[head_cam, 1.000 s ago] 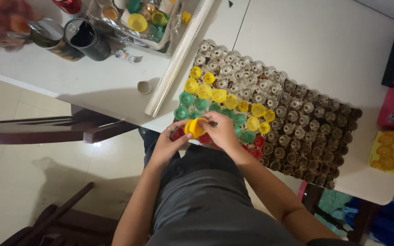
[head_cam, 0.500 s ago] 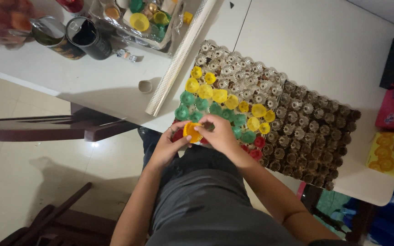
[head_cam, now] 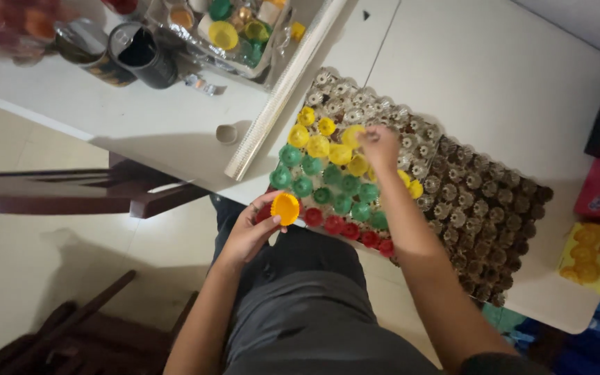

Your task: Place colorful paper cupcake liners into a large tray.

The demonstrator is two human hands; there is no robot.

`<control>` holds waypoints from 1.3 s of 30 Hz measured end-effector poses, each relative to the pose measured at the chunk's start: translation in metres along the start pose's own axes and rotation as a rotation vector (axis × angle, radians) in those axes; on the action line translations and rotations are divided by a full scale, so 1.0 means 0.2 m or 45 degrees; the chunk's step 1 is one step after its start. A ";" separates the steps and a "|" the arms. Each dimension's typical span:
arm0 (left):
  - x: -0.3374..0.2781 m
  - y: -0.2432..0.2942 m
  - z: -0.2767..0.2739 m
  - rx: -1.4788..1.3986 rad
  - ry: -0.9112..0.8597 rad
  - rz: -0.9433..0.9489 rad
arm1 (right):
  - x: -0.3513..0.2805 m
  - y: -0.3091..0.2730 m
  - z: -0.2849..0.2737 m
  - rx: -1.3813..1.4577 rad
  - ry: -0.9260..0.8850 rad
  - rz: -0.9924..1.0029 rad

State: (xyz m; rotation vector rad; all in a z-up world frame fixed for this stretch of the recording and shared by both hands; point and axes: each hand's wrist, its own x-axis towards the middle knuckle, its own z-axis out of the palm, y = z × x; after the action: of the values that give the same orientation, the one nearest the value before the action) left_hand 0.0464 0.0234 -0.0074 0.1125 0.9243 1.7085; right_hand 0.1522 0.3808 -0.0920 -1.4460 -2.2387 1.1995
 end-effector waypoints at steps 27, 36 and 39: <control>-0.03 0.08 -0.02 0.032 0.148 0.012 | 0.08 -0.08 0.11 -0.641 0.109 -0.224; -0.03 0.07 -0.03 0.038 0.142 0.005 | 0.13 -0.06 0.08 -0.571 -0.042 -0.085; -0.03 0.08 -0.02 0.023 0.159 -0.010 | 0.12 -0.08 0.07 -0.662 -0.031 -0.114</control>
State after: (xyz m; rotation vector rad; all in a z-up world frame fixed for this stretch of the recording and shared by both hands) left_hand 0.0348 0.0159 0.0019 0.0142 1.0313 1.7152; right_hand 0.1210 0.3902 -0.0949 -1.4693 -2.7316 0.6305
